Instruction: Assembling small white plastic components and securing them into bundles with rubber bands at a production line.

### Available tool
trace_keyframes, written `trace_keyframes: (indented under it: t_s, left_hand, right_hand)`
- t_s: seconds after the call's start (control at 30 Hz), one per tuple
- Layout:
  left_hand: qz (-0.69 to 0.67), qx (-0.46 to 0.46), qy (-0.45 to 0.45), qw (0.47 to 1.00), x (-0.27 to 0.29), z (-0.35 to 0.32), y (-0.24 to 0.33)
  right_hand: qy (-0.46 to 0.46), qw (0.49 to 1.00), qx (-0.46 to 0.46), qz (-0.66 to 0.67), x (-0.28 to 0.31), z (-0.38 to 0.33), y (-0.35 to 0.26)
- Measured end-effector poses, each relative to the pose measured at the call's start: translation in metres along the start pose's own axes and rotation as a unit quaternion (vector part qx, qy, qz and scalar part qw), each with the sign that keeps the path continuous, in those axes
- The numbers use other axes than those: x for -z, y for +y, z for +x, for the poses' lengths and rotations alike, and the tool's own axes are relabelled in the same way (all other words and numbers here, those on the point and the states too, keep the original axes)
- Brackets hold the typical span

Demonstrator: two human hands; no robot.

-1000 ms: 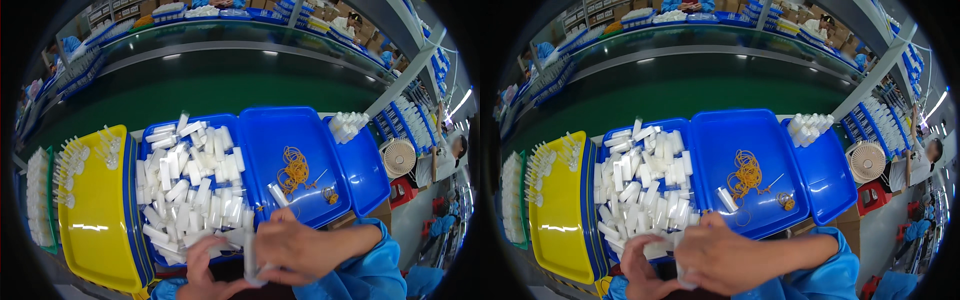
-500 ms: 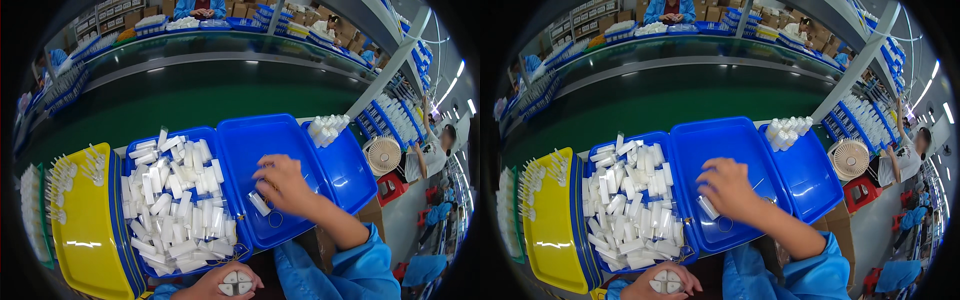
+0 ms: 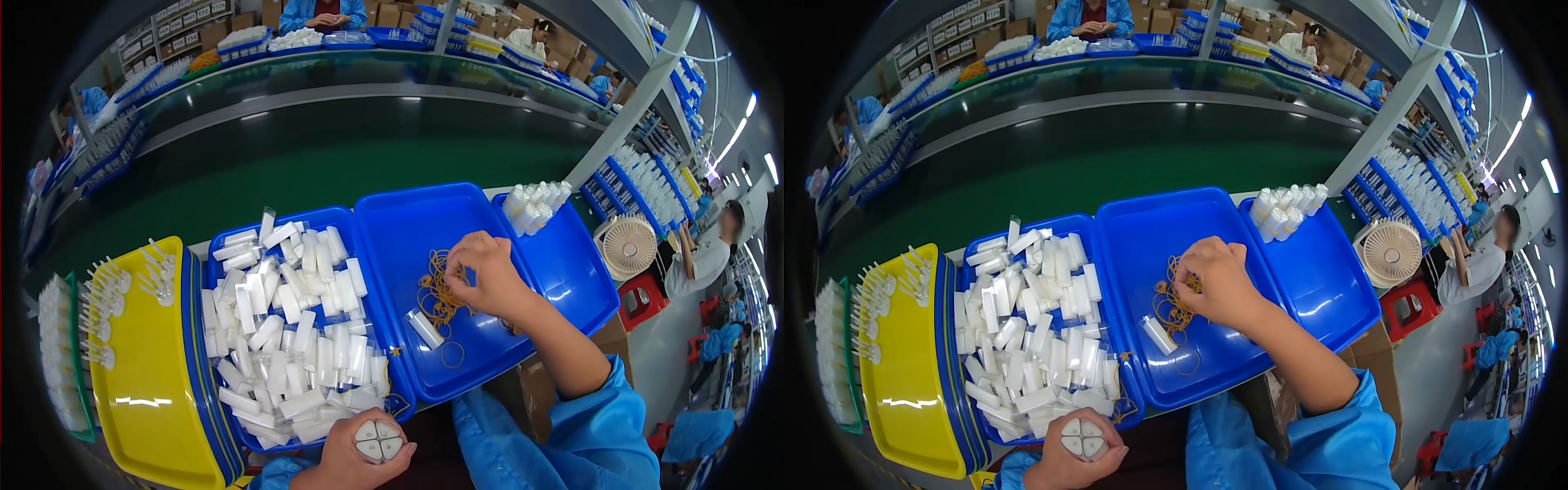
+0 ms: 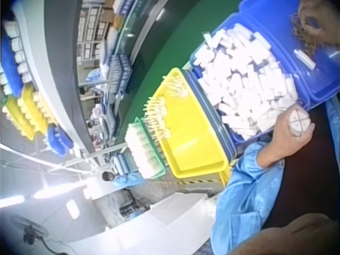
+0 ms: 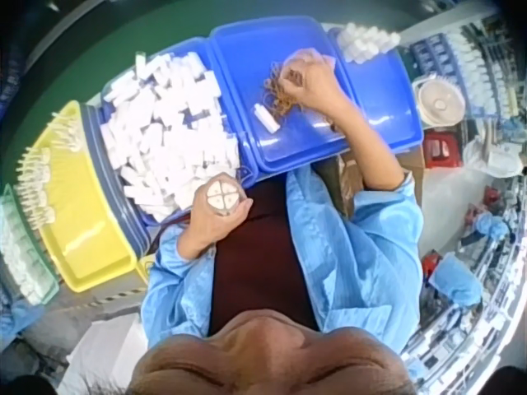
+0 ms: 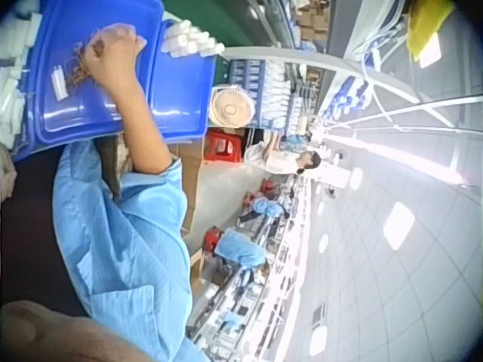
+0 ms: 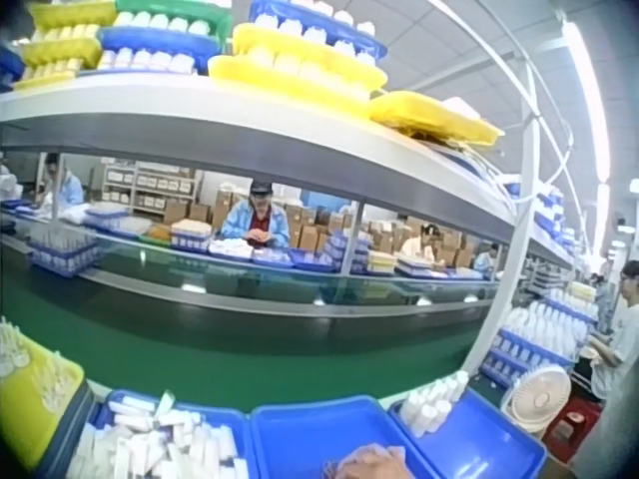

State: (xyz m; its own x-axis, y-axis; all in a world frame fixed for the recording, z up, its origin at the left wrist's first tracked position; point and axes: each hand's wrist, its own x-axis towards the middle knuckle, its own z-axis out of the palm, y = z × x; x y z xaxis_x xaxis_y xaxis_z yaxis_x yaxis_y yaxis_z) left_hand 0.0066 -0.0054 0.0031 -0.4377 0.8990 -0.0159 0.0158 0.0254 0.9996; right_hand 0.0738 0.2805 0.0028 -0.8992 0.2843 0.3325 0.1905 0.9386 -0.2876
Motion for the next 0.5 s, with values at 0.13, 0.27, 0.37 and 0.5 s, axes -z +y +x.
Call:
trace_keyframes:
  t_s: [0.13, 0.27, 0.37, 0.5]
  left_hand:
    - [0.001, -0.021, 0.008, 1.000, 0.001, 0.004, 0.003]
    - [-0.057, 0.017, 0.005, 0.998, 0.002, 0.002, 0.000]
    - [-0.149, 0.051, -0.036, 0.987, 0.005, -0.001, -0.005]
    - [-0.164, -0.040, 0.049, 0.984, 0.004, 0.002, -0.008]
  right_hand:
    - [-0.012, 1.000, 0.018, 0.020, -0.007, 0.002, -0.003]
    - [-0.032, 0.997, 0.068, -0.032, -0.027, 0.008, -0.005]
    - [-0.085, 0.994, 0.072, -0.016, -0.039, 0.010, 0.007]
    - [-0.030, 0.994, 0.103, -0.019, -0.021, 0.017, -0.007]
